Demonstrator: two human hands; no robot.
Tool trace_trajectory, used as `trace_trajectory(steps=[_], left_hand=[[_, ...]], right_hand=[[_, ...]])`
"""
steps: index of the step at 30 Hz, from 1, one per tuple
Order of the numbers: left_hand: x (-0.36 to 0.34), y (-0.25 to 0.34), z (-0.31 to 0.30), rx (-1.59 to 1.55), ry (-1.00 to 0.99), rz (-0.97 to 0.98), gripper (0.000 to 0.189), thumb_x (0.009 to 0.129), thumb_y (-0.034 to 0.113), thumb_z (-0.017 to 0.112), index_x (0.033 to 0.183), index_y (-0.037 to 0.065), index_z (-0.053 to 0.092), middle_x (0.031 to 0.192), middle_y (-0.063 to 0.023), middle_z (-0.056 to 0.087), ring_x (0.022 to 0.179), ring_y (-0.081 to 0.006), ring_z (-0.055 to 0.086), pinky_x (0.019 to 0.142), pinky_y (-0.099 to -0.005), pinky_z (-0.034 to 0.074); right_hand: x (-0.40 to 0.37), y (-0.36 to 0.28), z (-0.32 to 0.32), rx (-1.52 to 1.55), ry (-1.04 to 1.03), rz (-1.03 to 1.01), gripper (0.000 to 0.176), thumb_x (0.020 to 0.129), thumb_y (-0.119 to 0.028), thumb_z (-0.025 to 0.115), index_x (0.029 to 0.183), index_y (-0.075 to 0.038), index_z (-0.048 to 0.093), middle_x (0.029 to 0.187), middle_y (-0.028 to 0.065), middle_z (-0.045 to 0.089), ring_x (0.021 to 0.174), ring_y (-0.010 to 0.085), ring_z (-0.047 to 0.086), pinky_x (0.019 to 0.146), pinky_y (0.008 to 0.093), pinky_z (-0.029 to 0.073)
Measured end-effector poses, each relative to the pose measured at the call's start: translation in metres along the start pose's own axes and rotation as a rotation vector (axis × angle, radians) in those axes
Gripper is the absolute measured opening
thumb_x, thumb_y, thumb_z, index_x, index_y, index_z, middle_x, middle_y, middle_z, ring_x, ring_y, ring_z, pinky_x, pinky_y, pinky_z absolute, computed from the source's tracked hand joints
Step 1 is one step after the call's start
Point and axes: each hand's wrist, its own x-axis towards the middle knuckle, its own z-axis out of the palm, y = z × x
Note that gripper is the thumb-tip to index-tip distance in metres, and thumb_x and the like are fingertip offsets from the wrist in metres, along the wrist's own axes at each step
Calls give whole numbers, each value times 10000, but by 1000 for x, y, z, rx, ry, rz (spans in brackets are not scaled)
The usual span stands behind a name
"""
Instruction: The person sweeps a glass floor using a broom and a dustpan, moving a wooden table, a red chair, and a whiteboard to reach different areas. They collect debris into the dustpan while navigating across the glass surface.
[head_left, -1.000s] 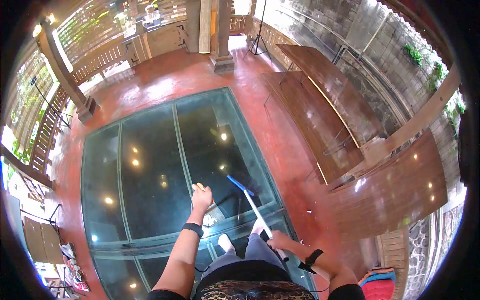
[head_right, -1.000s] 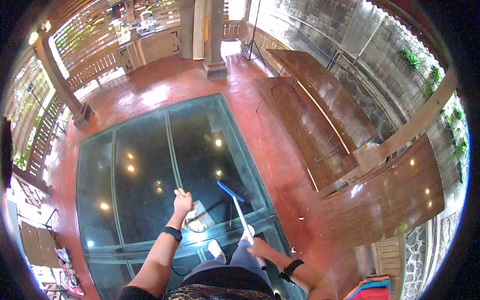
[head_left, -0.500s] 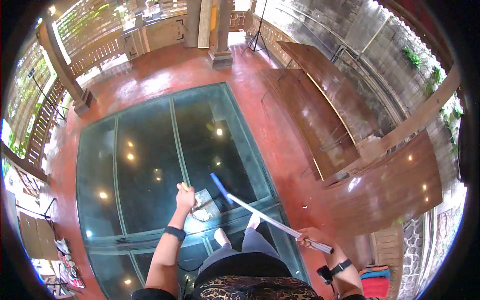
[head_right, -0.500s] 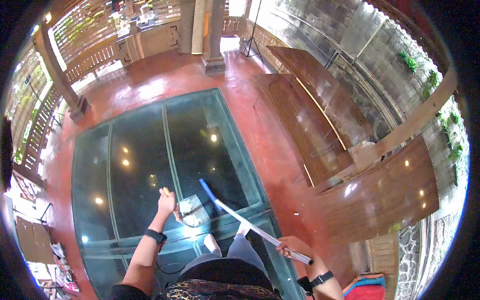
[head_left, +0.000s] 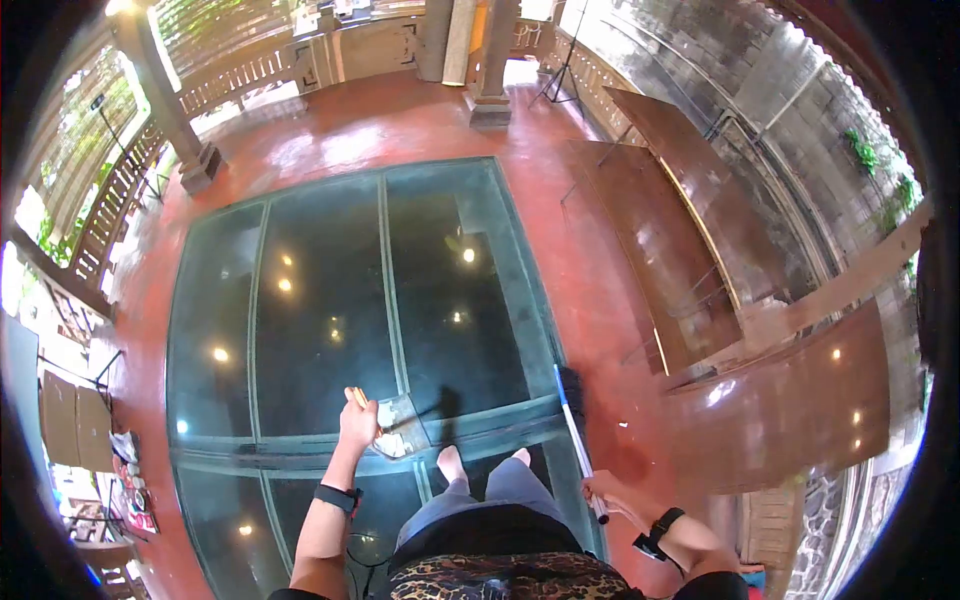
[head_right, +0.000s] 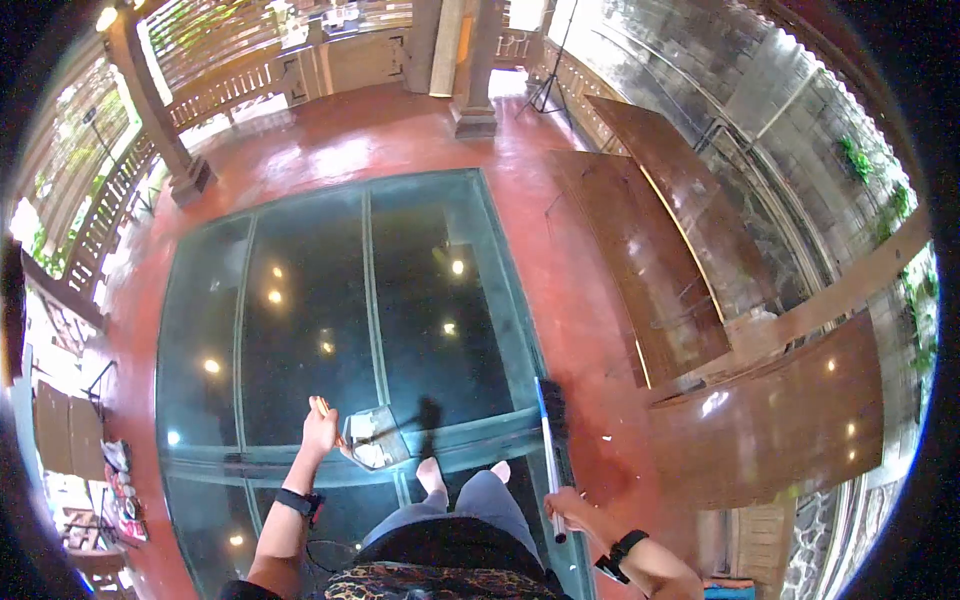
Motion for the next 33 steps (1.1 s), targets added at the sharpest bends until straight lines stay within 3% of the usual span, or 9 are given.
trace_trajectory(steps=[4,6,9,13,16,23,26,30,33], left_hand=[[2,-20,15,93,38,113,537,721,225,396,1088,-131,231,793,-290,520,810,-397,510,720,-417,398],[-7,-4,10,-26,42,-36,539,722,227,395,1085,-136,232,798,-290,519,813,-396,510,721,-417,397],[8,-50,40,178,93,165,553,722,229,392,1090,-148,226,763,-285,526,788,-394,517,712,-411,403],[3,-31,34,80,116,100,586,710,223,402,1113,-153,204,737,-283,530,765,-391,525,691,-409,413],[-1,-13,25,37,150,47,537,707,216,403,1069,-144,238,725,-281,529,743,-390,530,676,-410,420],[-20,-8,-10,-51,151,-41,380,704,195,393,947,-82,303,689,-278,516,717,-398,519,664,-431,411],[-9,-36,-8,-168,147,-133,386,697,185,393,949,-91,297,706,-277,518,730,-404,512,682,-434,400],[-14,-44,-11,-33,292,-49,355,694,183,398,961,-36,314,751,-275,522,741,-417,507,679,-452,387],[-42,-29,-31,-308,327,-165,272,695,167,391,905,3,338,656,-210,498,646,-362,529,611,-421,406]], right_hand=[[-58,-16,55,-285,-93,136,72,722,-67,462,658,-38,446,527,33,440,409,119,430,363,236,349],[-64,-18,71,-312,-174,214,62,727,-74,453,677,-45,430,522,15,423,405,99,415,363,228,345],[-70,-25,98,-435,-260,218,76,727,-82,448,668,-60,407,504,-13,383,394,64,377,360,205,330],[-27,-41,104,-295,-571,527,65,729,-54,445,767,-67,394,515,-39,369,373,32,342,341,184,313],[-18,-72,107,-82,-574,567,110,743,-46,440,840,-53,390,509,-44,360,366,17,328,317,168,288],[-74,-132,85,-159,-376,256,138,767,-49,420,904,-34,414,525,-25,370,355,34,340,303,162,292],[-64,-145,105,-514,-292,-95,57,746,-86,460,743,-29,460,512,5,428,365,70,396,323,195,321],[53,-155,136,-868,-71,-483,144,708,-117,541,659,5,483,506,62,483,390,151,470,357,286,374],[157,-167,155,-927,3,-562,235,705,-152,569,755,70,510,603,143,550,487,219,556,436,330,444]])
